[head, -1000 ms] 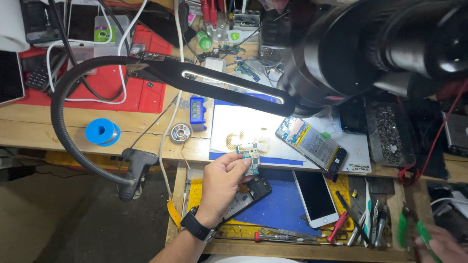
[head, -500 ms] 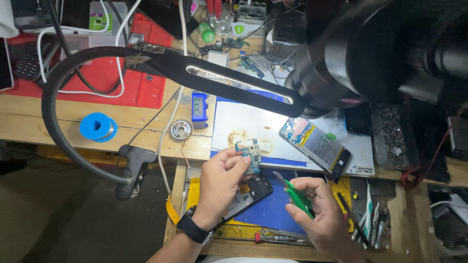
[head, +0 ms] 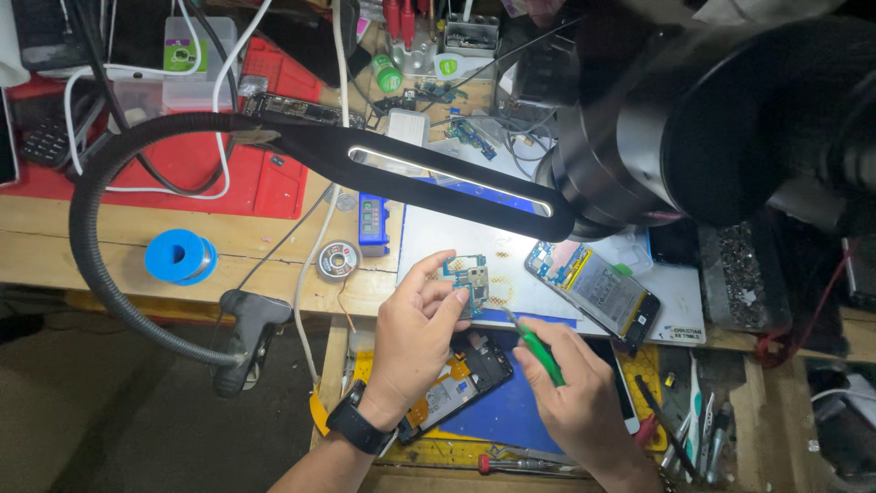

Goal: The person disassembles a mobile phone, disconnects the internal battery and motherboard components, and then places the motherboard onto a testing fixture to diagnose it.

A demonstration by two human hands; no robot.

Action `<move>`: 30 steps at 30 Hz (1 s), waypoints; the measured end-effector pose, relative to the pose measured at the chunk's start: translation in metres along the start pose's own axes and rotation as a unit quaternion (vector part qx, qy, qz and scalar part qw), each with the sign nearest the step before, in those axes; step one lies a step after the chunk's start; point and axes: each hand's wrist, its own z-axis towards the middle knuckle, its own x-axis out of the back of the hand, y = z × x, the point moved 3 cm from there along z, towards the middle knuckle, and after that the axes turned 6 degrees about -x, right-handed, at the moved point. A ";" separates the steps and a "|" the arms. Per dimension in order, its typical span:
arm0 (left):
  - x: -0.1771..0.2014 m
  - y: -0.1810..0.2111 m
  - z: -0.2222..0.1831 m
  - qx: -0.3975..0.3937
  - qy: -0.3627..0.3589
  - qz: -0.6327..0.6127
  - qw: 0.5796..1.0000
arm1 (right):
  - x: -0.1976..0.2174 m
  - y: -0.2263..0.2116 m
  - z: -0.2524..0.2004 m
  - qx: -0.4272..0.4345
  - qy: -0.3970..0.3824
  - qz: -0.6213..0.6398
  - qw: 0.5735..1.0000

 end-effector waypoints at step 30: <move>-0.004 0.002 0.005 -0.026 0.027 0.102 0.994 | -0.011 0.089 -0.077 -0.206 -0.101 0.292 0.928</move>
